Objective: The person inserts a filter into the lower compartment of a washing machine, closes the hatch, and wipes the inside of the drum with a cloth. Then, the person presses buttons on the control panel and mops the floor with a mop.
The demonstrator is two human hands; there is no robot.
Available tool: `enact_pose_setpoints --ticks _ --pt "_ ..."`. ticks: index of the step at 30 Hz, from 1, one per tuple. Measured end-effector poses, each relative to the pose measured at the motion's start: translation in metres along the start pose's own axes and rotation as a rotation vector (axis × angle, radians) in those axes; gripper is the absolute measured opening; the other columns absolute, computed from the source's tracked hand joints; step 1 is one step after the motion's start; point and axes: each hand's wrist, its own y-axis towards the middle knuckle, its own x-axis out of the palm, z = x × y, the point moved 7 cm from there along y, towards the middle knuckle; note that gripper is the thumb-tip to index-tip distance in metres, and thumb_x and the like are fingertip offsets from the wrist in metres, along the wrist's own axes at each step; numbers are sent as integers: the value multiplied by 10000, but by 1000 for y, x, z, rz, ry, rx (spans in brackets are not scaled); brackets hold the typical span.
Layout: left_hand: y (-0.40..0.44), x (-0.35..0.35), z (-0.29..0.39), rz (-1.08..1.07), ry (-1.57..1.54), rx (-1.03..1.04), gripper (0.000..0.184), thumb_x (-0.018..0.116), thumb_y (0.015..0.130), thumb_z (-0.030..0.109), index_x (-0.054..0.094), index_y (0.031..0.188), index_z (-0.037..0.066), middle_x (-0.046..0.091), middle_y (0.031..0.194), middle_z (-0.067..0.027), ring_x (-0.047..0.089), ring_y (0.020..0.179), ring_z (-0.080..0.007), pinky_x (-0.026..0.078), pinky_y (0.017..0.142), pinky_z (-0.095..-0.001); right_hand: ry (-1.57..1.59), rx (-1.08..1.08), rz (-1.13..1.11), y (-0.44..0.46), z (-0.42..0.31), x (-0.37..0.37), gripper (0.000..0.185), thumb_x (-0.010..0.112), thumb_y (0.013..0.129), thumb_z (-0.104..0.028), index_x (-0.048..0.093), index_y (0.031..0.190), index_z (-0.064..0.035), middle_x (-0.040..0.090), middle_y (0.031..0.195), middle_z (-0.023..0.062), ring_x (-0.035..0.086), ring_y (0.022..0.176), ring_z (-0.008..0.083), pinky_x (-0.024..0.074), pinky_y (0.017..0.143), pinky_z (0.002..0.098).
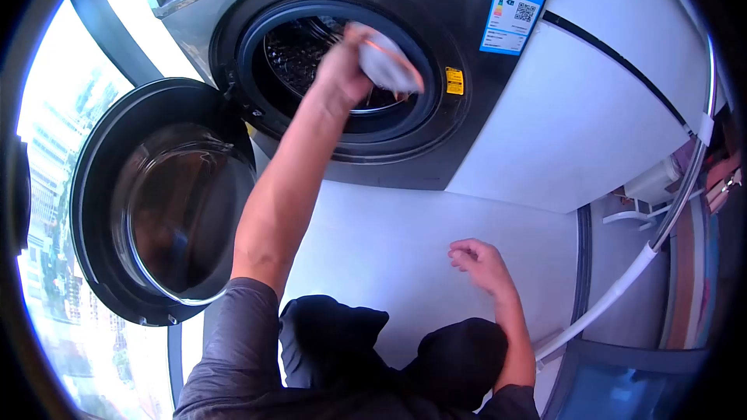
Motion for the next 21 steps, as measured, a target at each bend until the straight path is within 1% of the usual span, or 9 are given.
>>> enact_pose_setpoints --ticks 3,6,7,9,13,15,18,19,21 --pt "1 -12 62 -84 -336 161 284 419 1040 241 578 1135 26 654 1071 -136 658 981 -292 535 942 -476 30 8 1 5 13 -1 288 651 937 -169 656 1147 28 707 984 95 681 859 164 538 741 295" --pt "-1 -18 72 -139 -521 202 299 427 1029 238 586 1128 5 657 1098 -153 660 1009 -296 537 956 -469 52 16 -3 10 18 1 285 655 934 -170 659 1142 26 706 972 91 681 852 162 539 734 297" --pt "-6 -31 73 -37 -509 258 271 464 1000 208 596 1110 -3 658 1116 -163 656 1021 -314 539 957 -485 52 28 2 11 18 2 287 659 932 -173 660 1138 26 706 967 90 681 850 161 539 731 297" --pt "4 -55 87 -188 -714 228 268 481 976 183 593 1118 -13 655 1129 -181 647 1029 -345 529 968 -513 23 32 1 10 20 4 289 660 930 -174 660 1137 27 706 965 91 681 847 160 540 729 298" --pt "-1 -92 91 -52 -814 315 312 477 998 250 592 1178 23 622 1213 -189 602 1134 -372 494 1007 -541 -27 34 0 14 29 2 291 662 926 -175 662 1135 27 706 956 93 681 837 157 539 718 300" --pt "1 -97 94 -38 -680 358 306 478 1000 232 589 1196 25 621 1223 -182 596 1144 -384 484 1018 -538 -28 45 -12 17 34 3 286 661 925 -172 664 1132 24 706 949 94 681 833 157 538 714 299" --pt "6 -124 94 29 -755 367 363 448 965 263 585 1183 7 605 1221 -229 580 1131 -455 453 1006 -664 -23 45 -14 16 35 3 275 658 923 -166 668 1126 21 704 933 92 680 821 156 534 707 298" --pt "12 -138 87 29 -738 357 363 448 965 263 585 1183 7 605 1221 -229 580 1131 -455 453 1006 -664 -21 29 -6 16 33 2 270 656 923 -162 669 1122 20 703 924 90 678 814 156 532 704 298" --pt "-7 -140 90 140 -224 530 249 501 982 132 577 1172 -9 623 1188 -204 596 1114 -410 510 975 -561 -9 30 1 16 33 2 263 654 922 -156 668 1113 24 698 911 84 675 804 155 530 701 297"
